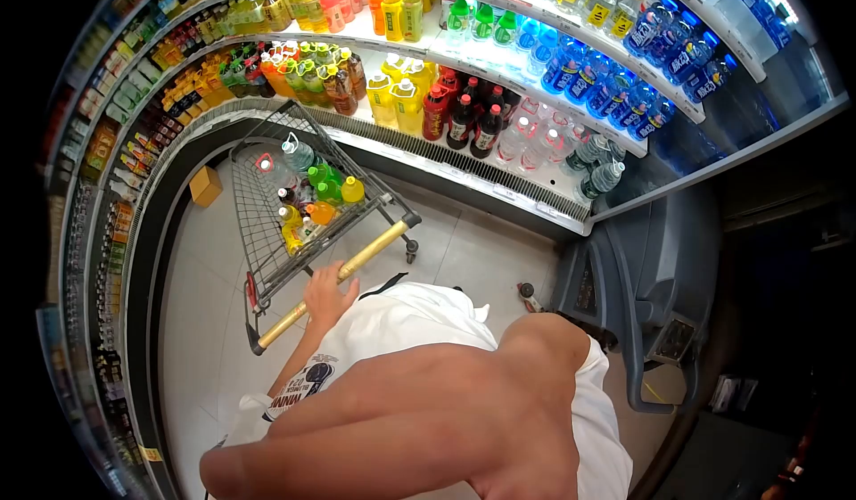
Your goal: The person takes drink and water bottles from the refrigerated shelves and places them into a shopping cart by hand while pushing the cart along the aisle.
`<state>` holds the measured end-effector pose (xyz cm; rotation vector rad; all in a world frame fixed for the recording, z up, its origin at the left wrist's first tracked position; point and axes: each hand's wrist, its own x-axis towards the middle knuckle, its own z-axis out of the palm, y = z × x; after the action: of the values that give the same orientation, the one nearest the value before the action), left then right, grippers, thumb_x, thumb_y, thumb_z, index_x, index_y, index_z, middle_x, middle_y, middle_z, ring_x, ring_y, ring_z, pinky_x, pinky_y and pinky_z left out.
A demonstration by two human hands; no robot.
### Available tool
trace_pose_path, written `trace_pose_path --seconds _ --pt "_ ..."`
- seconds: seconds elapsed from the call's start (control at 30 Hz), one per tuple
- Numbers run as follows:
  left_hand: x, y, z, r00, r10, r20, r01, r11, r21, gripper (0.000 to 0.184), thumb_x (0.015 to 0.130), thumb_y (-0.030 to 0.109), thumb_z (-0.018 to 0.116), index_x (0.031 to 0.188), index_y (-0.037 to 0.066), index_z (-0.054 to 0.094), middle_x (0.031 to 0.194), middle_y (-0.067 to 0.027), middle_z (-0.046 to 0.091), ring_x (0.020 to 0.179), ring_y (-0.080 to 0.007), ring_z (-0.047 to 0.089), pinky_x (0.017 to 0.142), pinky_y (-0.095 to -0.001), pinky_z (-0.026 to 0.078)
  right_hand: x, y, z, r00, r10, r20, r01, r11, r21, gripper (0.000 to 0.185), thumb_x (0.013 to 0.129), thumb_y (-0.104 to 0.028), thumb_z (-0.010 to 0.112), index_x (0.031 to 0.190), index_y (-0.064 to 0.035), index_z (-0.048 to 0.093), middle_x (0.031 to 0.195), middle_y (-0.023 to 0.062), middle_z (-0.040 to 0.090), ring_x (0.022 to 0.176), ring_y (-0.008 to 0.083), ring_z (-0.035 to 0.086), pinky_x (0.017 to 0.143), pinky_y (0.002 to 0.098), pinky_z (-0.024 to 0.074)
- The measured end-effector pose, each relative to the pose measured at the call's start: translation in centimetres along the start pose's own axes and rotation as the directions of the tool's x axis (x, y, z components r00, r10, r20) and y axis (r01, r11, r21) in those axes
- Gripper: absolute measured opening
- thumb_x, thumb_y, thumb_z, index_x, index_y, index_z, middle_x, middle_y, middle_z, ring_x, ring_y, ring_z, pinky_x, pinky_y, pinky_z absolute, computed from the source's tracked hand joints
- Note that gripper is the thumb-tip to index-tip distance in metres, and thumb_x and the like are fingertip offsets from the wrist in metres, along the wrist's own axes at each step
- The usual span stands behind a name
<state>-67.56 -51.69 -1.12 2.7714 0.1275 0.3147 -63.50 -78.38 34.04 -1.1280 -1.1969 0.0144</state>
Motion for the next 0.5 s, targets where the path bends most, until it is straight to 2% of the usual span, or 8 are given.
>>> trace_pose_path --seconds 0.1,0.2,0.27,0.37,0.4,0.43,0.47,0.5 --pt "0.3 0.0 -0.4 0.999 -0.015 0.044 0.017 0.998 -0.065 0.044 0.077 0.034 0.072 0.113 0.01 0.065 0.097 -0.0082 0.067 0.094 -0.028 0.061 0.08 -0.0412 0.048 0.4 0.0 -0.3 0.998 0.003 -0.055 -0.003 1.0 0.001 0.024 0.095 -0.031 0.058 0.094 -0.0114 0.071 0.106 0.0022 0.062 0.085 0.02 0.065 0.071 0.032 0.0537" --pt "2.1 0.7 -1.8 0.978 -0.208 0.001 0.174 0.816 -0.551 0.034 0.081 0.022 0.073 0.11 0.006 0.065 0.099 -0.0078 0.068 0.098 -0.022 0.062 0.085 -0.0368 0.049 1.1 -1.0 -1.7 0.978 -0.073 -0.193 0.062 0.996 -0.062 0.026 0.095 -0.035 0.059 0.094 -0.0127 0.072 0.105 0.0006 0.062 0.087 0.0171 0.064 0.071 0.0302 0.052" --pt "5.4 3.0 -8.6 0.976 -0.219 -0.017 0.138 0.671 -0.729 0.024 0.086 0.01 0.069 0.108 0.003 0.065 0.102 -0.0073 0.068 0.099 -0.0165 0.062 0.087 -0.032 0.049 0.9 -2.1 -2.4 0.946 -0.183 -0.268 0.12 0.965 -0.232 0.024 0.093 -0.036 0.06 0.097 -0.0163 0.073 0.105 -0.0019 0.062 0.088 0.0141 0.061 0.072 0.0278 0.0484" --pt "8.2 8.3 -22.7 0.833 -0.007 -0.554 -0.418 0.648 -0.636 0.013 0.093 0.006 0.062 0.105 0.002 0.063 0.103 -0.0129 0.065 0.091 -0.0193 0.06 0.08 -0.0332 0.049 1.0 -3.6 -3.4 0.839 -0.433 -0.329 0.216 0.821 -0.528 0.022 0.089 -0.037 0.062 0.103 -0.0239 0.073 0.099 -0.0058 0.062 0.088 0.0104 0.057 0.073 0.0241 0.042" --pt "8.9 9.7 -27.5 0.648 0.233 -0.725 -0.678 0.61 -0.41 0.019 0.1 0.011 0.049 0.108 -0.002 0.06 0.106 -0.0166 0.064 0.095 -0.0295 0.061 0.085 -0.0408 0.05 1.4 -3.8 -3.3 0.76 -0.555 -0.339 0.273 0.745 -0.608 0.021 0.088 -0.037 0.062 0.102 -0.025 0.073 0.095 -0.006 0.063 0.087 0.0107 0.057 0.073 0.024 0.0417" --pt "8.7 10.4 -30.2 0.46 0.289 -0.839 -0.795 0.554 -0.245 0.025 0.102 0.018 0.045 0.111 0.0 0.059 0.107 -0.0176 0.064 0.099 -0.0334 0.059 0.087 -0.0459 0.048 1.7 -4.1 -3.7 0.709 -0.616 -0.343 0.274 0.689 -0.671 0.014 0.087 -0.031 0.064 0.096 -0.0239 0.073 0.09 -0.0066 0.062 0.081 0.0095 0.056 0.07 0.0224 0.041" --pt "8.3 10.9 -33.1 0.382 0.292 -0.877 -0.889 0.376 -0.262 0.027 0.1 0.023 0.044 0.112 0.006 0.061 0.108 -0.0132 0.064 0.101 -0.0318 0.056 0.092 -0.05 0.043 1.7 -4.9 -3.7 0.671 -0.66 -0.339 0.275 0.646 -0.712 0.007 0.085 -0.026 0.067 0.09 -0.0228 0.072 0.085 -0.0072 0.06 0.076 0.0082 0.056 0.068 0.0207 0.0404" --pt "8.4 11.6 -35.0 0.298 0.287 -0.91 -0.909 0.376 -0.179 0.027 0.096 0.025 0.046 0.113 0.009 0.061 0.106 -0.0099 0.063 0.097 -0.029 0.056 0.091 -0.0469 0.042 1.7 -5.2 -3.7 0.634 -0.696 -0.337 0.269 0.607 -0.747 0.002 0.083 -0.02 0.069 0.083 -0.0217 0.071 0.08 -0.0077 0.059 0.071 0.007 0.055 0.065 0.0191 0.0397"
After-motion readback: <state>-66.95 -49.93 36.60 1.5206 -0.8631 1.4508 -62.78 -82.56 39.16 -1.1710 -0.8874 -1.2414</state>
